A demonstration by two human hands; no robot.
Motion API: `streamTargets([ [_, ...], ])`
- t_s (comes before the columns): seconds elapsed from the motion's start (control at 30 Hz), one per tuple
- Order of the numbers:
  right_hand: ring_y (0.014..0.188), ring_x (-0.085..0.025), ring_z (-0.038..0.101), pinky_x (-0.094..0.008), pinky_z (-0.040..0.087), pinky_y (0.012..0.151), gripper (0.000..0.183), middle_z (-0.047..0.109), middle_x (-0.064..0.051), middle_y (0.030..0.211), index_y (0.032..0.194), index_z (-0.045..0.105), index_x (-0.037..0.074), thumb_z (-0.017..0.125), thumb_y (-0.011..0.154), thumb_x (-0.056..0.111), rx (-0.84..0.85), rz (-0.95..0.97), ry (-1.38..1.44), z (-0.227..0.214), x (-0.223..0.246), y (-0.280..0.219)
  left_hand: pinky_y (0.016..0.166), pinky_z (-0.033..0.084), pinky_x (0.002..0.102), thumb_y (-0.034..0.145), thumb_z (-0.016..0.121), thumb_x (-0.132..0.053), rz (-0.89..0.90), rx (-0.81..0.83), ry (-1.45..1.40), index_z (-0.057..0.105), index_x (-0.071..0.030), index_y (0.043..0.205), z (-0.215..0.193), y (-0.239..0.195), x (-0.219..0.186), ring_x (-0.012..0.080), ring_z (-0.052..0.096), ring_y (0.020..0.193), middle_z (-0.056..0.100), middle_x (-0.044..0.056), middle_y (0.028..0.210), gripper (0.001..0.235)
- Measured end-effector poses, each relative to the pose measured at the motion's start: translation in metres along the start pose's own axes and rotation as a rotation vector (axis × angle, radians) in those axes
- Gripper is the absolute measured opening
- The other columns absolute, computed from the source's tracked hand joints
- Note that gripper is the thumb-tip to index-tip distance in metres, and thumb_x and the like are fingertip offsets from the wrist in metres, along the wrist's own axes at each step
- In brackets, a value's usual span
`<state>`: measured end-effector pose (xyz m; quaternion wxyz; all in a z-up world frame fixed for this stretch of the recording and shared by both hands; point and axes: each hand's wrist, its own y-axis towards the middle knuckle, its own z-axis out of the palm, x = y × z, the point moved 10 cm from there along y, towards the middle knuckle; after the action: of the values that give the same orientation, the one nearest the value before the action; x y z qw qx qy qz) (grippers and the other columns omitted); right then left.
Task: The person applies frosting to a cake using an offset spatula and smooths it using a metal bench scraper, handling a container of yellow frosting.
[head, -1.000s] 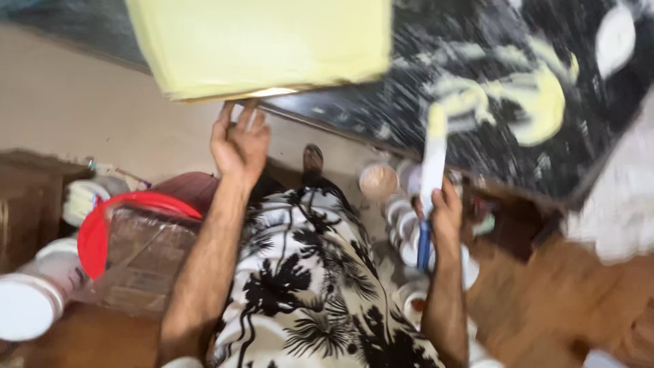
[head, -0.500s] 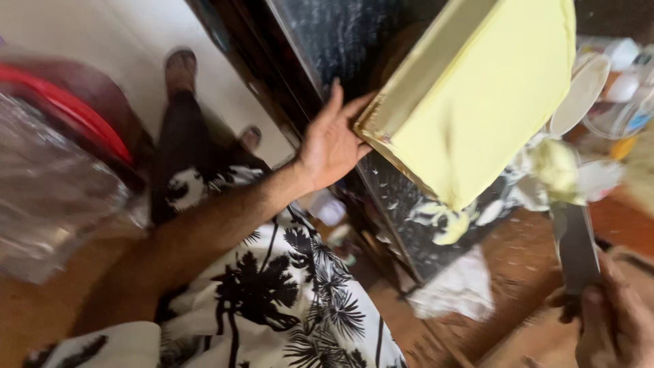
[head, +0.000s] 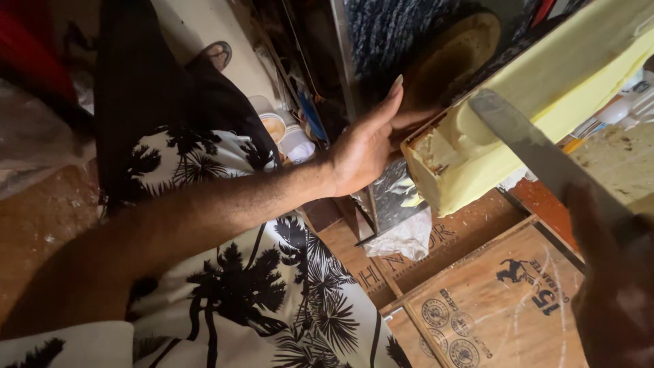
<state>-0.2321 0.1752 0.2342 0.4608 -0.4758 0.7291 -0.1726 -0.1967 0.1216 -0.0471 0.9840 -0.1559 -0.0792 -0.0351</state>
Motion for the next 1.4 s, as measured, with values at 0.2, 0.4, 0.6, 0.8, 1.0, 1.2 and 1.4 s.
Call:
streamTargets([
  [0.2,0.083,-0.028,0.063,-0.040,0.056,0.080,0.065,0.057,-0.017,0.102,0.142,0.070,0.020,0.071,0.084,-0.009,0.053,-0.078,-0.097,-0.009,0.025,-0.005,0.133,0.008,0.060,0.096,0.046,-0.079,0.008,0.165,-0.164,0.042,-0.003,0.158,0.015,0.000,-0.003,0.0345,0.009,0.166,0.020,0.023,0.179,0.097],
  [0.4,0.083,-0.028,0.062,-0.042,0.057,0.081,0.063,0.056,-0.015,0.101,0.137,0.071,0.021,0.073,0.081,-0.008,0.080,-0.126,-0.210,-0.011,0.035,-0.010,0.131,0.007,0.054,0.093,0.037,-0.081,0.001,0.177,-0.071,0.047,-0.003,0.154,0.019,0.000,-0.003,0.0309,0.011,0.164,0.018,0.016,0.177,0.099],
  [0.6,0.084,-0.028,0.061,-0.041,0.056,0.081,0.057,0.055,-0.015,0.103,0.139,0.070,0.021,0.070,0.087,-0.004,0.037,-0.146,-0.327,0.004,0.036,-0.019,0.129,0.009,0.060,0.092,0.037,-0.082,0.007,0.132,-0.048,0.052,-0.005,0.151,0.014,0.007,0.000,0.0314,0.008,0.162,0.012,0.013,0.178,0.098],
  [0.8,0.084,-0.028,0.060,-0.041,0.056,0.080,0.051,0.055,-0.015,0.105,0.141,0.068,0.021,0.067,0.094,0.000,-0.016,-0.125,-0.484,0.022,0.017,-0.021,0.127,0.007,0.061,0.091,0.040,-0.083,0.054,0.113,0.029,-0.003,-0.028,0.164,0.020,0.012,-0.015,0.0267,0.007,0.162,0.028,0.011,0.173,0.100],
  [1.0,0.084,-0.028,0.059,-0.040,0.055,0.080,0.045,0.054,-0.015,0.107,0.143,0.066,0.020,0.065,0.100,0.004,-0.038,-0.143,-0.535,0.036,0.012,-0.032,0.132,0.014,0.063,0.092,0.044,-0.077,0.157,0.147,0.007,-0.010,-0.027,0.167,0.032,0.024,-0.029,0.0350,0.023,0.161,0.035,0.014,0.169,0.105],
  [1.2,0.085,-0.028,0.058,-0.040,0.054,0.079,0.040,0.054,-0.015,0.109,0.144,0.064,0.020,0.062,0.107,0.008,-0.042,-0.154,-0.555,0.056,0.013,-0.049,0.127,0.009,0.064,0.091,0.043,-0.084,0.157,0.136,0.078,-0.009,-0.031,0.166,0.037,0.036,-0.034,0.0307,0.016,0.162,0.022,0.015,0.172,0.106],
  [1.4,0.085,-0.028,0.057,-0.039,0.053,0.079,0.034,0.053,-0.014,0.111,0.146,0.063,0.020,0.059,0.113,0.012,-0.052,-0.162,-0.555,0.070,0.021,-0.072,0.131,0.011,0.064,0.099,0.037,-0.082,0.168,0.175,0.143,0.006,-0.013,0.172,0.032,0.052,-0.035,0.0314,0.009,0.166,0.007,0.016,0.178,0.105],
])
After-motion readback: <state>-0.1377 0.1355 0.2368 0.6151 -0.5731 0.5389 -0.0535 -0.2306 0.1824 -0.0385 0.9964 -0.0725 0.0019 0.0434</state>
